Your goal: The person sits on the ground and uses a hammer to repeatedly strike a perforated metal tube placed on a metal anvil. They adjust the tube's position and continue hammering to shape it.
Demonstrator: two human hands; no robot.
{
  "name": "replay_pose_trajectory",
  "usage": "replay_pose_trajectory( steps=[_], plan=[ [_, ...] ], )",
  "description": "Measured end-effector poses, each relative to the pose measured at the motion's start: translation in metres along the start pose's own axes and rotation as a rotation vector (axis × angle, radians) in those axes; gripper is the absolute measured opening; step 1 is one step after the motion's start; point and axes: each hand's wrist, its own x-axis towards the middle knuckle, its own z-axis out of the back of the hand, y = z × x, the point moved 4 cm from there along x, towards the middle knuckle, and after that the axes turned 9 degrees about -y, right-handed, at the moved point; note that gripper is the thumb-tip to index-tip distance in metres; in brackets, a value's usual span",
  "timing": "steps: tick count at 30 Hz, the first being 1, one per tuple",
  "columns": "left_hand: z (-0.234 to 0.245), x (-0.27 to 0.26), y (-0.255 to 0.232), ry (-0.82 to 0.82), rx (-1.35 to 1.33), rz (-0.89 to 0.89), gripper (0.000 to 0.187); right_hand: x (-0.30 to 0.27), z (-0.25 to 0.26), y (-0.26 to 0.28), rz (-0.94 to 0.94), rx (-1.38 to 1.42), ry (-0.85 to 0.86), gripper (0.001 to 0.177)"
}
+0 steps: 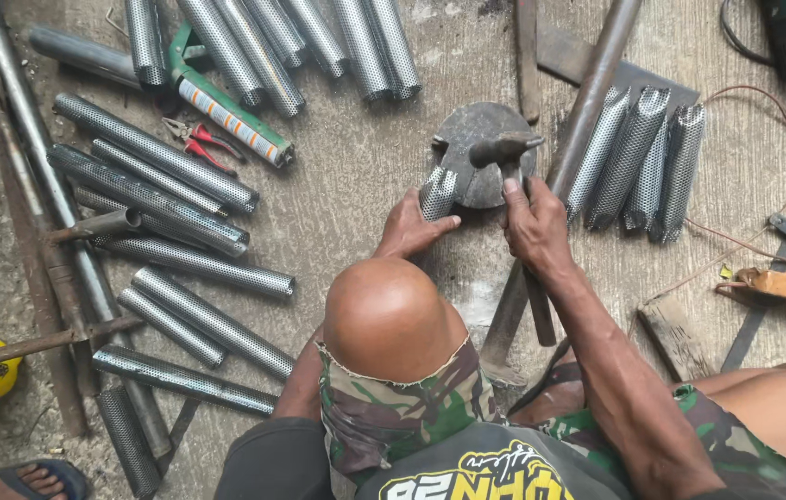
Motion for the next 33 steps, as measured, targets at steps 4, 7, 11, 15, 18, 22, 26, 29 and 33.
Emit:
replay_pose_trajectory(
  steps=[4,7,11,15,18,22,26,29,33],
  plan=[
    [-0.017,0.002,-0.017,0.008,-0.178,-0.036,0.074,-0.015,0.006,0.022,-0.06,0.227,0.001,0.04],
    [-0.024,0.018,0.003,0.02,-0.21,-0.052,0.059,-0.017,0.018,0.037,-0.02,0.252,-0.043,0.037],
    [-0.024,0.016,-0.003,0.032,-0.188,0.024,0.044,-0.022,0.049,0.083,0.166,0.23,-0.098,0.029],
    [-0.051,0.034,0.026,0.05,-0.129,0.045,0.04,-0.019,0.052,0.094,0.348,0.111,-0.159,0.027],
    [-0.046,0.032,0.021,0.036,-0.133,0.057,0.046,-0.017,0.023,0.079,0.54,-0.146,-0.26,0.02],
    [-0.045,0.045,0.014,0.033,-0.071,0.053,0.05,0.016,0.004,0.027,0.006,-0.403,0.162,0.049],
    [-0.048,0.036,0.025,0.038,-0.064,0.083,0.048,-0.01,0.043,0.103,-0.024,-0.154,0.078,0.045],
    [-0.053,0.044,0.034,0.048,-0.072,0.079,0.042,0.004,0.054,0.097,0.05,0.012,-0.047,0.036],
    [-0.043,0.027,0.016,0.061,-0.11,0.112,0.052,0.0,0.021,0.079,0.241,-0.081,-0.172,0.023]
  ],
)
